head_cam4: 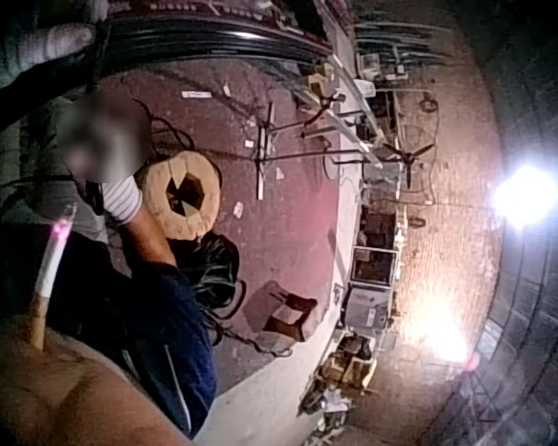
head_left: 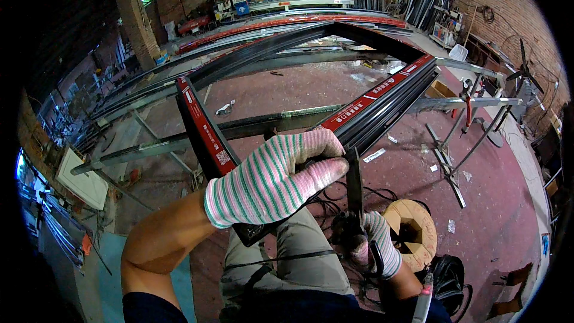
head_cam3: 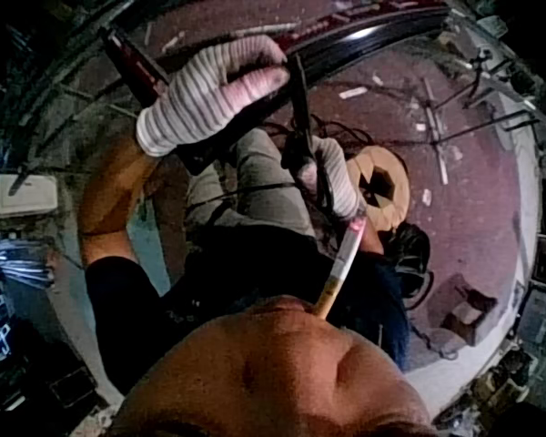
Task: The person uses shears to trim a black rubber seal along the edges of a window frame. They repeatedly cut small sections, reposition the frame, and press the seal into place to ensure a snug fit.
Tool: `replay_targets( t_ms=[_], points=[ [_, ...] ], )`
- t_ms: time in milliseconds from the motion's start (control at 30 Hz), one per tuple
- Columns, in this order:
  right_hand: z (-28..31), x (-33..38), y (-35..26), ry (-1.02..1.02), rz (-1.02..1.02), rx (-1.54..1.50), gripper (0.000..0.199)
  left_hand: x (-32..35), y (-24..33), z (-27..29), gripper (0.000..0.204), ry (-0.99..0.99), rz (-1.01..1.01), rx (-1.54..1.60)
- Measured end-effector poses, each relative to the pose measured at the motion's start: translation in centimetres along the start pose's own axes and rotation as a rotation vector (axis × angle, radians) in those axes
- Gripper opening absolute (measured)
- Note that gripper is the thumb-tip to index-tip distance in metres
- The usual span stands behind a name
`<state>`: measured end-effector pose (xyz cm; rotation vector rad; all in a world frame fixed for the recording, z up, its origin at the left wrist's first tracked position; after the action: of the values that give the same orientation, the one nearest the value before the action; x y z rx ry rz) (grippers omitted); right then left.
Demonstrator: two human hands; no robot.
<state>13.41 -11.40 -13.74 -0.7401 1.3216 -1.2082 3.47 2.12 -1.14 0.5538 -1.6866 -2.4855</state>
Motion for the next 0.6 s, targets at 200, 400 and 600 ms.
replay_targets(
  t_ms=[200,400,600],
  points=[
    [-0.54,-0.14,-0.33,0.021,-0.010,-0.057,0.062,0.16,0.19,0.00,0.008,0.016,-0.074,-0.042],
    [-0.36,0.10,0.24,0.004,-0.009,0.001,0.062,0.02,0.18,-0.01,0.009,-0.032,0.005,-0.016],
    [-0.85,-0.06,0.26,0.036,-0.022,-0.118,0.067,0.18,0.01,0.16,0.012,-0.031,0.060,-0.005]
  ],
)
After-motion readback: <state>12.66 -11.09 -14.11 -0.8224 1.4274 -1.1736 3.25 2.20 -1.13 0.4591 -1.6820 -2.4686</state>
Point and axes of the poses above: each hand's wrist, its own x-axis away from the middle knuckle, its own z-axis out of the back of the hand, y = z × x, the point moved 5 cm from there along -x, towards the middle knuckle, and after that the axes turned 1 degree about x, right-handed, at the moved point
